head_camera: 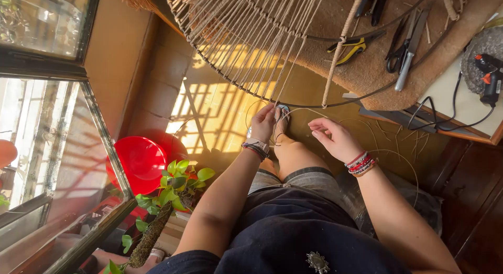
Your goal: Weaving rope onto a metal frame to create a lampshade using scissors, pliers, and a hot glue gun
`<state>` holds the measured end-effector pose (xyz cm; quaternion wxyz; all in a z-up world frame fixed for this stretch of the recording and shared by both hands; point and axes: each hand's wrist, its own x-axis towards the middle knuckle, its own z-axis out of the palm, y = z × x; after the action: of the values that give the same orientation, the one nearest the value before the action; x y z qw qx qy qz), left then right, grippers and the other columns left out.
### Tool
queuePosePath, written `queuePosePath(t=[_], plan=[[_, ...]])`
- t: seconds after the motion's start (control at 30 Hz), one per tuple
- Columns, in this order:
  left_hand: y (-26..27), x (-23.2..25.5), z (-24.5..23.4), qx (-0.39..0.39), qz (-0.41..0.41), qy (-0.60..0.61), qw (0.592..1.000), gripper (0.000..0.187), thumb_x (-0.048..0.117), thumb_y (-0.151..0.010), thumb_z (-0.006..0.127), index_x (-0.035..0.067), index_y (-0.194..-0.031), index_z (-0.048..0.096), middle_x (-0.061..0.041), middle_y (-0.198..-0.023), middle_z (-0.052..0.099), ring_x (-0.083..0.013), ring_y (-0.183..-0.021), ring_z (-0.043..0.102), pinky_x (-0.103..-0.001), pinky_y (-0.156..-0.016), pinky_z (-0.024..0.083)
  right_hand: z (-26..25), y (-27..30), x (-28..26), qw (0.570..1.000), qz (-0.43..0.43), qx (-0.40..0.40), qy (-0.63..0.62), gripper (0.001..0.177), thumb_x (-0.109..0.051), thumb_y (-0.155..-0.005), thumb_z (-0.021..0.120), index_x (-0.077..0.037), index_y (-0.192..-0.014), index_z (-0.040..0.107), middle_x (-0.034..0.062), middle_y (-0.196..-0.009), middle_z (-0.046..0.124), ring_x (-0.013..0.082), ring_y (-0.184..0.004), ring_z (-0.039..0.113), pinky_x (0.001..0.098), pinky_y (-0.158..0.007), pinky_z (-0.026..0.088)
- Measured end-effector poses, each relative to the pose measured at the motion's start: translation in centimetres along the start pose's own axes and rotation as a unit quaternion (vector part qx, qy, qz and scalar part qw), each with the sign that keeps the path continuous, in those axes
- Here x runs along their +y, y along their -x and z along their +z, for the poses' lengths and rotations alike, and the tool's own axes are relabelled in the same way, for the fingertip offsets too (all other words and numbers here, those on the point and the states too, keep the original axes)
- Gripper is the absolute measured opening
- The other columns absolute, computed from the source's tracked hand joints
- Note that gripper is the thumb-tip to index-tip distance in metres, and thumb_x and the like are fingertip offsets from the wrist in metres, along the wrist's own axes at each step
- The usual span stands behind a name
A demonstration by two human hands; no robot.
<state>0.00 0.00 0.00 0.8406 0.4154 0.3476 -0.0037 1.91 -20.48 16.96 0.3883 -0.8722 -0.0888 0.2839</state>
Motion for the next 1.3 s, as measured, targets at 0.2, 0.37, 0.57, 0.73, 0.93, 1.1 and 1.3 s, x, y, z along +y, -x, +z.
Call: queuePosePath(t=[0.2,0.37,0.57,0.73,0.93,1.1,1.3], plan=[[-2.5,-3.0,-1.6,-0.031,0.053,-0.091,0.994,0.015,0.007,-0.099,0.067,0.007,-0.11,0.078,0.001,-0.06,0.055,-0.0038,-0.056,0.052,-0.017,-0.053,0.044,-0.2,-3.8,-1.0,0.997,-0.03,0.069,0.003,0.014,-0.012,-0.101,0.064,-0.016,-0.11,0.075,0.0007,-0.101,0.076,0.0198,-0.099,0.072,0.0324,-0.086,0.057],[-8.9,-10.3,-3.9,-0.077,0.026,-0.094,0.992,0.011,0.017,-0.1,0.068,0.011,-0.093,0.075,-0.001,-0.049,0.051,-0.0058,-0.044,0.044,-0.017,-0.044,0.034,3.4,-11.9,2.5,0.995,-0.006,0.086,0.039,0.014,-0.017,-0.102,0.062,-0.019,-0.103,0.076,0.0006,-0.095,0.076,0.0225,-0.095,0.072,0.0352,-0.085,0.057],[-12.1,-6.5,0.7,-0.15,0.01,-0.03,0.988,0.016,0.018,-0.098,0.071,0.004,-0.104,0.07,-0.009,-0.06,0.065,-0.0107,-0.051,0.058,-0.018,-0.05,0.041,6.8,-18.9,2.3,0.978,0.198,-0.062,0.007,0.022,-0.023,-0.086,0.06,-0.015,-0.094,0.079,0.0037,-0.075,0.077,0.0163,-0.07,0.076,0.0332,-0.074,0.062],[-13.1,-12.6,-5.1,-0.239,-0.035,0.192,0.951,0.037,0.012,-0.108,0.055,-0.004,-0.141,0.049,-0.018,-0.102,0.071,-0.0236,-0.1,0.073,-0.028,-0.091,0.054,4.7,-13.6,-3.7,0.908,0.175,0.156,-0.346,0.037,-0.014,-0.095,0.066,0.009,-0.123,0.063,0.0314,-0.106,0.071,0.0358,-0.086,0.076,0.0439,-0.073,0.066],[2.8,6.1,0.2,-0.285,-0.31,0.169,0.891,0.048,0.044,-0.108,0.041,0.014,-0.143,0.053,-0.009,-0.128,0.071,-0.0241,-0.119,0.069,-0.038,-0.097,0.059,2.7,-0.1,-8.4,0.948,0.018,0.095,-0.304,0.02,-0.016,-0.101,0.065,-0.003,-0.09,0.075,0.0104,-0.076,0.078,0.0105,-0.074,0.071,0.0313,-0.071,0.063],[0.8,-1.8,-4.1,-0.129,-0.142,-0.075,0.979,0.03,0.033,-0.107,0.059,0.008,-0.111,0.075,0.003,-0.048,0.029,-0.0076,-0.031,0.032,-0.02,-0.027,0.025,-0.7,5.0,-8.4,0.959,-0.128,0.04,-0.251,0.023,-0.011,-0.105,0.045,0.0,-0.101,0.066,0.0103,-0.058,0.075,0.0173,-0.056,0.074,0.0308,-0.068,0.063],[4.2,3.8,-3.1,-0.194,-0.295,-0.074,0.933,0.054,0.052,-0.102,0.062,0.0,-0.088,0.071,0.0,-0.048,0.029,-0.0087,-0.032,0.026,-0.021,-0.029,0.018,4.8,2.7,-0.5,0.97,0.019,-0.206,0.126,0.028,-0.022,-0.097,0.053,-0.014,-0.075,0.069,0.0036,-0.073,0.078,0.0339,-0.082,0.075,0.0453,-0.08,0.056]])
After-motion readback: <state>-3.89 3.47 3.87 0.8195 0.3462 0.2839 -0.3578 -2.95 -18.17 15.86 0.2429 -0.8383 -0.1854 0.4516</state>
